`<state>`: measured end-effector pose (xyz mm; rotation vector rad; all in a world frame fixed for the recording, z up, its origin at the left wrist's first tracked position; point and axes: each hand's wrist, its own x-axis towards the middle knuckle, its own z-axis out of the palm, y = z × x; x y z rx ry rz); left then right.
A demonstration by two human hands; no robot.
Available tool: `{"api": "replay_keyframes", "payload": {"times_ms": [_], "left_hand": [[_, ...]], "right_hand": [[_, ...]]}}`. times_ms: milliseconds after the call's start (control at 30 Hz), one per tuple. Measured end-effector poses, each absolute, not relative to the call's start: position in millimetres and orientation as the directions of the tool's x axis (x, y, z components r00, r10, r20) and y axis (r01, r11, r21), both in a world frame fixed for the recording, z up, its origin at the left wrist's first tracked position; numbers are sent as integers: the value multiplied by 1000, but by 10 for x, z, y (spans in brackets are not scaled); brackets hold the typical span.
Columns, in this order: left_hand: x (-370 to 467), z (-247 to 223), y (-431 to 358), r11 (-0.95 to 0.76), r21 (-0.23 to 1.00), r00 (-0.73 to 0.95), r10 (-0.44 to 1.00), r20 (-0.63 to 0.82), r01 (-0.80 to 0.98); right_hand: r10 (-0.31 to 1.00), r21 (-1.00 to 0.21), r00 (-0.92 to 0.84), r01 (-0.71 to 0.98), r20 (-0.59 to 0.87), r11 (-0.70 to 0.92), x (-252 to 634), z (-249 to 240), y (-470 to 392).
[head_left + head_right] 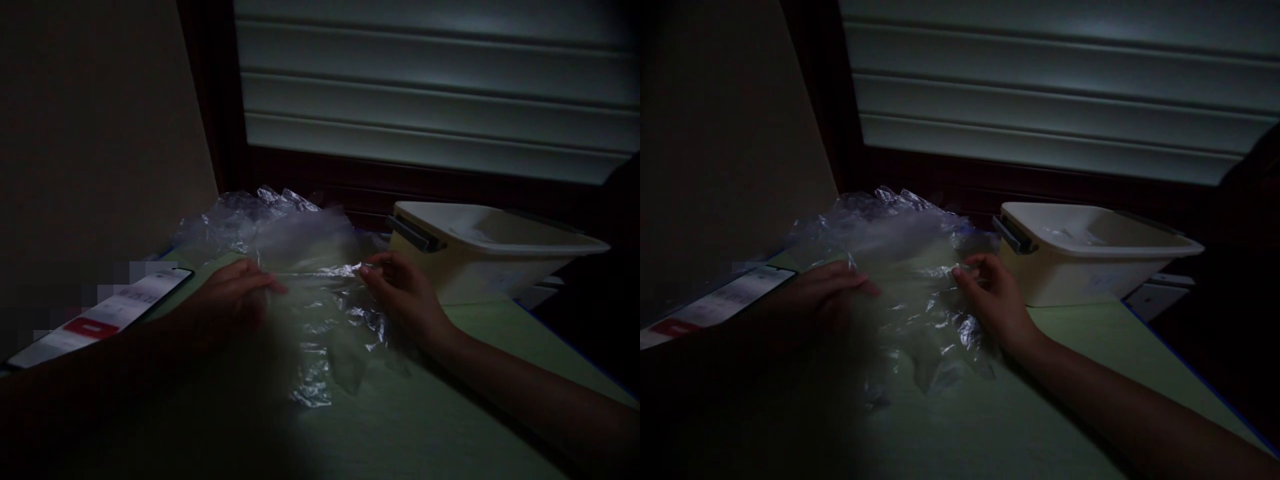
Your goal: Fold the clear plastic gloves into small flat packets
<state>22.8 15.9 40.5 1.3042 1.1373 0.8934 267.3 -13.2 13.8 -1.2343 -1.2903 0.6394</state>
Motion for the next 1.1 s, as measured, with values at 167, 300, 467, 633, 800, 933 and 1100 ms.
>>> {"api": "replay_keyframes", "payload": {"times_ms": [167, 300, 467, 633, 800, 933, 1100], "left_hand": [[252, 317, 204, 56, 986, 161, 984, -82, 159], [224, 227, 253, -6, 982, 141, 990, -21, 189], [202, 170, 254, -90, 951, 105, 993, 61, 297], [153, 137, 255, -410, 734, 108, 900, 423, 542], [110, 78, 233, -727, 316, 475, 654, 589, 609], [132, 9, 159, -775, 338, 677, 632, 378, 534], [122, 3, 121, -732, 293, 709, 676, 201, 615]], "right_hand": [[916, -880, 202, 408, 347, 244, 2757, 89, -86], [928, -834, 139, 499, 345, 235, 2783, 68, -76], [926, -796, 116, 556, 360, 240, 2815, 37, -54], [917, -763, 94, 591, 388, 262, 2833, 21, -49], [905, -739, 79, 609, 418, 288, 2823, 10, -53], [876, -697, 66, 636, 477, 332, 2823, -8, -53], [789, -585, 24, 685, 614, 435, 2796, 18, -112]]}}
